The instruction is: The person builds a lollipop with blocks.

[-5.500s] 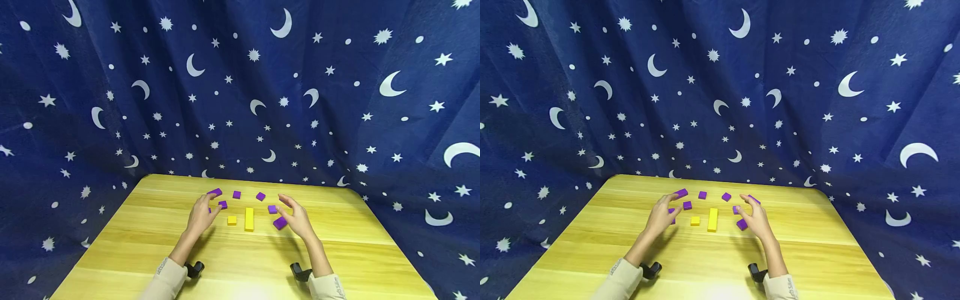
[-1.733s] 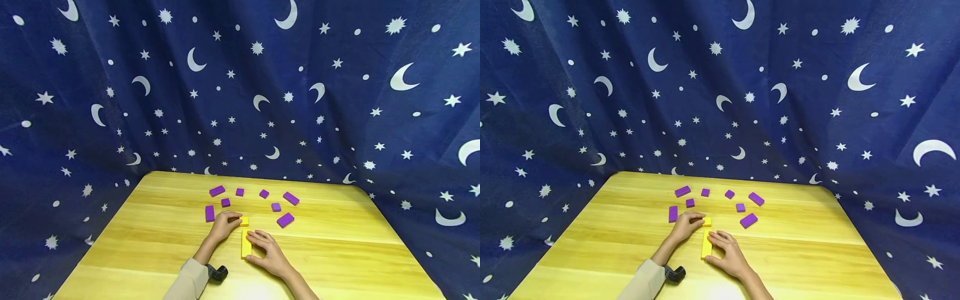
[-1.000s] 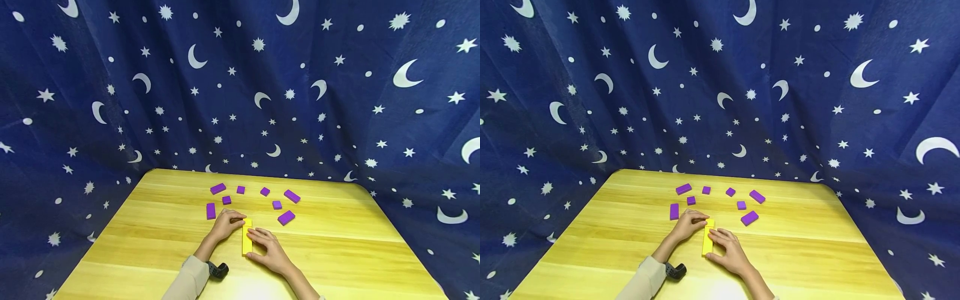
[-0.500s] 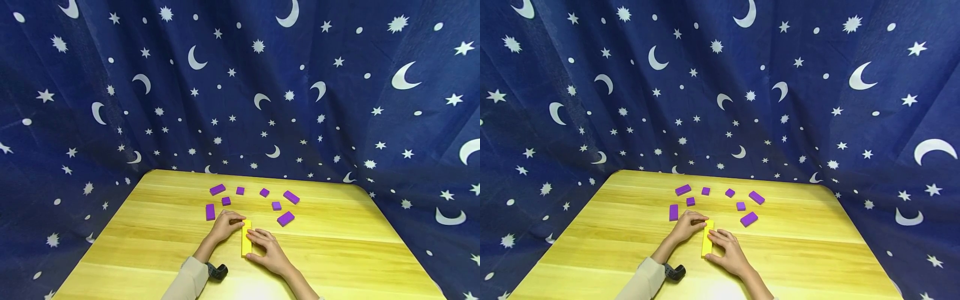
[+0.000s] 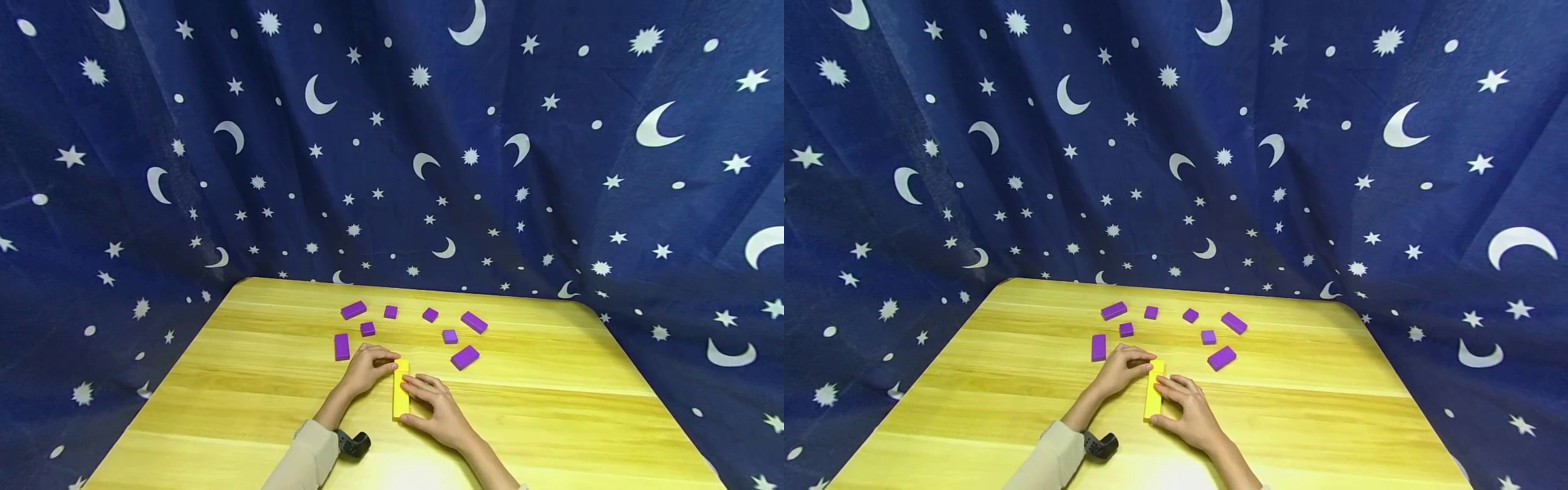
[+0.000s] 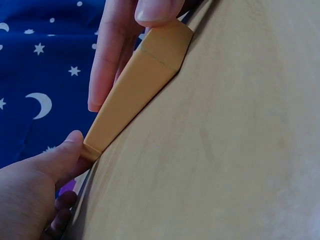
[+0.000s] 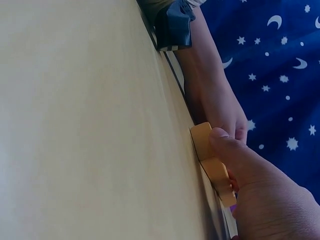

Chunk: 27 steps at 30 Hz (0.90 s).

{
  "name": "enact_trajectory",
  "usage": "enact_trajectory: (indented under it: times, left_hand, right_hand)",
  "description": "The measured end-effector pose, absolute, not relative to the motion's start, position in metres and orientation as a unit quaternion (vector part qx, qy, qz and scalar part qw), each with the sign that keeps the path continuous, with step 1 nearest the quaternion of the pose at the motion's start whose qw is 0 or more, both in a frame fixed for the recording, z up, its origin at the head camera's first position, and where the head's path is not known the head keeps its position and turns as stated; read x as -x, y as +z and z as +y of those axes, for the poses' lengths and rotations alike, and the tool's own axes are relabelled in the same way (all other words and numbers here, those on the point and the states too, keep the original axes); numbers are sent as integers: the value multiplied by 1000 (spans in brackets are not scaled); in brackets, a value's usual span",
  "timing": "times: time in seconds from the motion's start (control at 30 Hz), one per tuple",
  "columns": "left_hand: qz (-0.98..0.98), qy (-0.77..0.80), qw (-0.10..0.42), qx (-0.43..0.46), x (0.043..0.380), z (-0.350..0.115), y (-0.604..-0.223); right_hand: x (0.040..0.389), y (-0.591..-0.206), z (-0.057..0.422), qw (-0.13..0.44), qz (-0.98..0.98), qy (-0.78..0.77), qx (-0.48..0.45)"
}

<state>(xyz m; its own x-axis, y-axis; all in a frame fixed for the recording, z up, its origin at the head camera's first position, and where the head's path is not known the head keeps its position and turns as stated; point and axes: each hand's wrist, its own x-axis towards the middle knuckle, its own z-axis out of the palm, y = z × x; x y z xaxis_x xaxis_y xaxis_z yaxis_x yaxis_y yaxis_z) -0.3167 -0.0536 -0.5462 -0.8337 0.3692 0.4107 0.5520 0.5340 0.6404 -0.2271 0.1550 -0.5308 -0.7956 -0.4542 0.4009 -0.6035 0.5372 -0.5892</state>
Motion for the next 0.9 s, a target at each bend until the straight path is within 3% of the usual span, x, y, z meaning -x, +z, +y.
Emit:
enact_trajectory:
  times: [0.9]
  left_hand:
    - [-865,-412,104,267,316,-56,-546]
  right_hand:
    - [244,-535,153,124,-868,403,-262]
